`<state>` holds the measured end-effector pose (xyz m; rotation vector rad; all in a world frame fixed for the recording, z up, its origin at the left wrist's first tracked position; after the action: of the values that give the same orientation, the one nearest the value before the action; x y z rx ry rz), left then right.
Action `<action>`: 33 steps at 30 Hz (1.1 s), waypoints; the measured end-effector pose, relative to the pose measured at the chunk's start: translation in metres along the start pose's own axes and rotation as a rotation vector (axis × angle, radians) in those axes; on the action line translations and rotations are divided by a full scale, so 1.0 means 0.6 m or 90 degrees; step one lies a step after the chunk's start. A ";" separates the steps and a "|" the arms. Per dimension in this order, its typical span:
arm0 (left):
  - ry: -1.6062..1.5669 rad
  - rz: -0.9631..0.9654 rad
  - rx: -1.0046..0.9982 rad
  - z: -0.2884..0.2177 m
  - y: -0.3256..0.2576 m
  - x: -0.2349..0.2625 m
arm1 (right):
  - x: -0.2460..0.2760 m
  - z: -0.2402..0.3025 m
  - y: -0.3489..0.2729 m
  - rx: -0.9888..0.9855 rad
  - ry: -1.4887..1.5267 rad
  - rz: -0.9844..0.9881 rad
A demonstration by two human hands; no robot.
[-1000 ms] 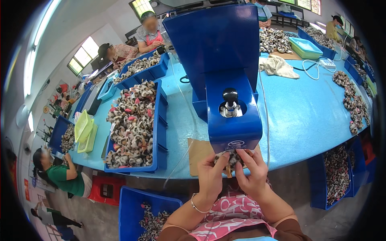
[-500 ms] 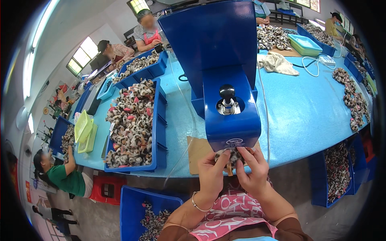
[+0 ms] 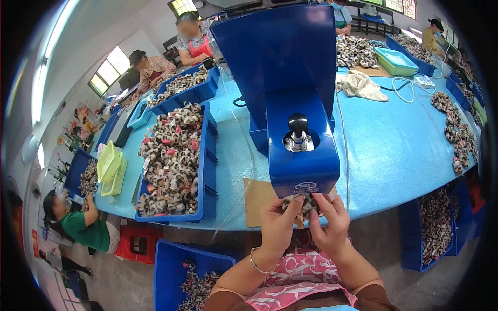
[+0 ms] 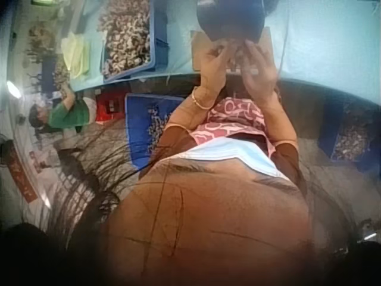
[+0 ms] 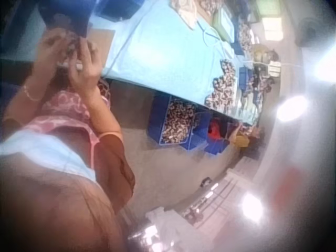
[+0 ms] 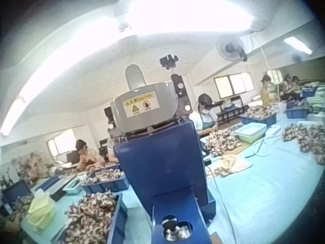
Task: The person takes plush toys from a container, attaches tags and accessories to each plush toy by hand, and fastens them using a machine.
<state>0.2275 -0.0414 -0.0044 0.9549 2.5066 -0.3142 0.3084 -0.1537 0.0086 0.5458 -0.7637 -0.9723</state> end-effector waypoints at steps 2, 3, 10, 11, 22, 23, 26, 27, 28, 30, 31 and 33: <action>0.013 0.007 -0.024 0.000 0.002 0.000 | -0.001 0.001 0.000 0.011 -0.011 0.004; 0.012 0.005 -0.025 0.000 0.003 0.000 | -0.001 0.000 -0.001 0.005 -0.007 0.002; 0.042 0.024 -0.013 0.000 0.010 -0.003 | 0.000 0.000 -0.003 -0.018 -0.019 -0.007; 0.050 0.031 -0.002 0.002 0.012 -0.003 | 0.000 -0.001 -0.002 -0.016 -0.019 -0.006; 0.045 0.036 -0.039 -0.014 0.030 -0.008 | -0.005 0.005 0.006 -0.032 -0.040 0.009; 0.039 0.035 -0.024 -0.013 0.031 -0.006 | -0.005 0.006 0.008 -0.031 -0.040 0.010; 0.015 0.027 0.010 -0.013 0.033 -0.002 | -0.008 0.014 0.016 0.005 -0.045 -0.006; 0.014 0.027 0.011 -0.012 0.033 0.001 | -0.010 0.014 0.015 -0.007 -0.042 -0.005; 0.004 0.027 0.010 -0.010 0.035 0.004 | -0.011 0.014 0.014 -0.019 -0.039 -0.005; -0.005 0.027 0.009 -0.011 0.034 0.005 | -0.013 0.015 0.013 -0.013 -0.035 0.002; -0.015 0.025 0.004 -0.015 0.032 0.003 | -0.014 0.016 0.013 -0.008 -0.030 0.009; -0.024 0.022 0.000 -0.020 0.030 0.000 | -0.014 0.016 0.013 -0.006 -0.034 -0.003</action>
<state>0.2360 -0.0241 0.0050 0.9823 2.4525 -0.3184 0.3020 -0.1431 0.0176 0.5156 -0.8053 -0.9970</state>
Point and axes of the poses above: each hand's wrist, its own y-axis towards the middle knuckle, its own x-axis out of the back of the hand, z = x × y, the point moved 4 cm from there along y, towards the middle knuckle, and after that the axes turned 1 degree about z, right-handed, at the moved point
